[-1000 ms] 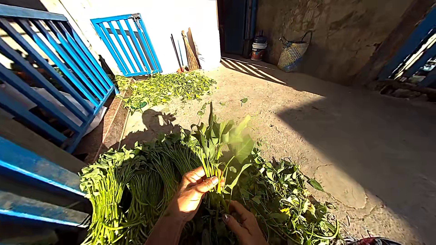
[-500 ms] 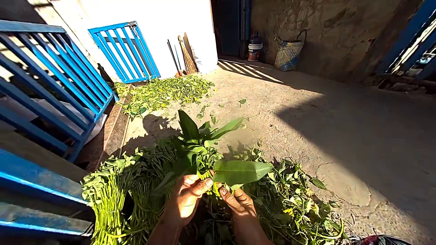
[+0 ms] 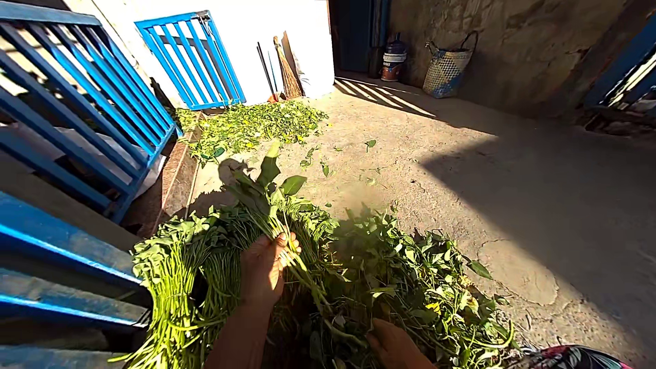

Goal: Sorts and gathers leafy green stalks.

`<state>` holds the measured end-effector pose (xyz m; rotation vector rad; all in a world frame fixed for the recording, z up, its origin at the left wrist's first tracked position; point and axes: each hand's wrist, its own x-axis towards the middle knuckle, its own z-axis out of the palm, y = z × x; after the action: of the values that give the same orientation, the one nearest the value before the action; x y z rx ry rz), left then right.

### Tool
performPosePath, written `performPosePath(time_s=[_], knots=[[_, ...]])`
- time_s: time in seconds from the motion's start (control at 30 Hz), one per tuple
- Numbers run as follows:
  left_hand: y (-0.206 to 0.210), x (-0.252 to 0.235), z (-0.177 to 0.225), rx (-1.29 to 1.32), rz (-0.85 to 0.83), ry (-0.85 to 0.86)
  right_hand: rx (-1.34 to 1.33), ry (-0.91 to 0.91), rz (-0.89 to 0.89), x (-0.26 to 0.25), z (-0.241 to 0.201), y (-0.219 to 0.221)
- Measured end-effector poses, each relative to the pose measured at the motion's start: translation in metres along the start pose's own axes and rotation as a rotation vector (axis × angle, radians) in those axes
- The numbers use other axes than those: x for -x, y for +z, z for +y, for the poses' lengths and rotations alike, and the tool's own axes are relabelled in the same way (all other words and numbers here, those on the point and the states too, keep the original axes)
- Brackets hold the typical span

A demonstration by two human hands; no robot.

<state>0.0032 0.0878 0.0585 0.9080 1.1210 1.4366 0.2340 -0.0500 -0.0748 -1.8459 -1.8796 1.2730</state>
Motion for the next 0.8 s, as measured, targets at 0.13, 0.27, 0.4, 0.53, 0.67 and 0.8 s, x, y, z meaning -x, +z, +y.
performPosePath(time_s=[0.13, 0.27, 0.4, 0.53, 0.67, 0.8], knots=[[0.001, 0.002, 0.001, -0.059, 0.035, 0.025, 0.414, 0.347, -0.125, 0.004, 0.001, -0.034], [0.016, 0.011, -0.012, -0.054, -0.02, -0.028, 0.278, -0.09, 0.526, -0.008, -0.036, -0.048], [0.025, 0.015, -0.015, 0.011, -0.041, -0.11, -0.211, -0.32, 0.261, -0.025, -0.071, -0.041], [0.019, 0.013, -0.013, 0.035, -0.066, -0.134, -0.358, -0.393, 0.3, -0.039, -0.077, -0.014], [0.015, 0.014, -0.01, -0.001, -0.081, -0.15, -0.421, -0.371, 0.306, -0.035, -0.084, -0.009], [0.013, 0.014, -0.009, -0.084, -0.009, -0.033, -0.378, -0.374, 0.314, -0.032, -0.078, -0.002]])
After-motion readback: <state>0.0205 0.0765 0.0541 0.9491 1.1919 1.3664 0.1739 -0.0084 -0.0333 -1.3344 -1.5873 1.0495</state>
